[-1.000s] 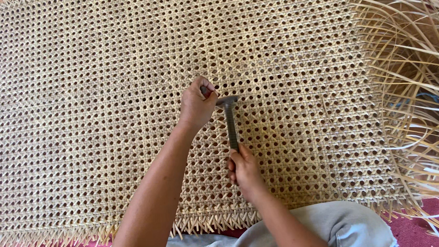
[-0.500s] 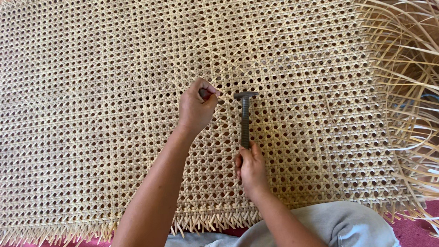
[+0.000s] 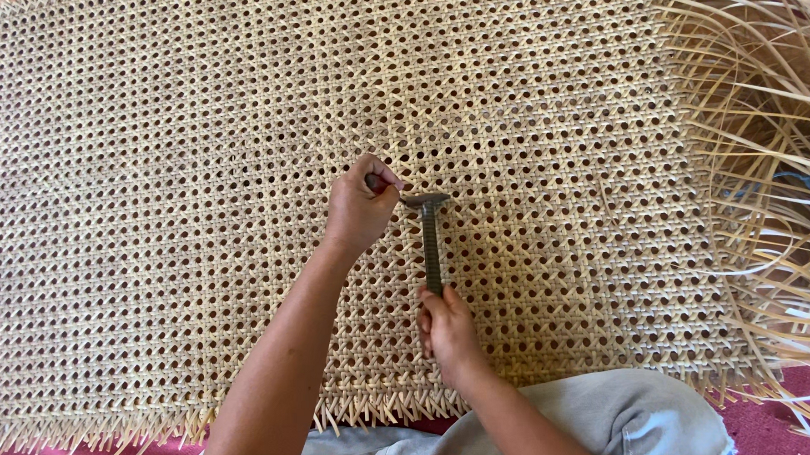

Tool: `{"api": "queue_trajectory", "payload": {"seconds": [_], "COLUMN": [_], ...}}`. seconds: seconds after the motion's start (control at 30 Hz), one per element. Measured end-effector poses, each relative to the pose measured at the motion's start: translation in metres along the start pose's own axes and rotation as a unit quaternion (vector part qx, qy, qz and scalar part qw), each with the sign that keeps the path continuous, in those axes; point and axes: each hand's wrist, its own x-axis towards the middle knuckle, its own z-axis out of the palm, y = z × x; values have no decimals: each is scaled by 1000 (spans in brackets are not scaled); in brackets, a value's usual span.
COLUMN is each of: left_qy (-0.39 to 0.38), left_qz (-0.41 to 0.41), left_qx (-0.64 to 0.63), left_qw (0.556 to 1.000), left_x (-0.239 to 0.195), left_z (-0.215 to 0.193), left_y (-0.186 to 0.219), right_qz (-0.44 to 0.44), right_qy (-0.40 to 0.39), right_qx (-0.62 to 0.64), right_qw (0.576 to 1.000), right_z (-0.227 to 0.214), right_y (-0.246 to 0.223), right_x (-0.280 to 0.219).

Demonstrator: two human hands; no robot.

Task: The person sits on a red mat and uses a hammer and a metal tool to tap and secure the woven structure of a large natural fiber mat. The person repeatedly hammers along the mat's surface to tighten or align the weave.

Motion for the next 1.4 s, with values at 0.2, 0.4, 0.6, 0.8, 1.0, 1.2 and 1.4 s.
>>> {"api": "queue_trajectory", "payload": {"seconds": [0.2,0.4,0.6,0.8,1.0,1.2,1.4], "left_qy": [86,105,115,119,122,129,125], "left_qz": [158,158,151,124,129,158,177], "left_qx": [-86,-55,-31,-15,-9,-74,-59], "left_qw": [980,980,981,985,984,976,974], "left_x": [7,29,41,42,42,34,52], "left_z": [-1,9,12,10,11,2,10], "left_y": [-6,-13,-28,-22,-25,-5,-20], "right_qz": [-184,-256,-194,-185,-175,-201,-222], "right_qy": [27,6,60,29,-4,28,30], "right_qx": [-75,-21,-16,-54,-101,-43,19], "right_qw": [980,966,979,981,979,978,974], "right_z": [-6,-7,0,-8,-5,-8,-16], "right_y": [-29,-38,-43,-44,-20,-29,-20], "right_x": [0,0,-2,4,22,17,29]}}
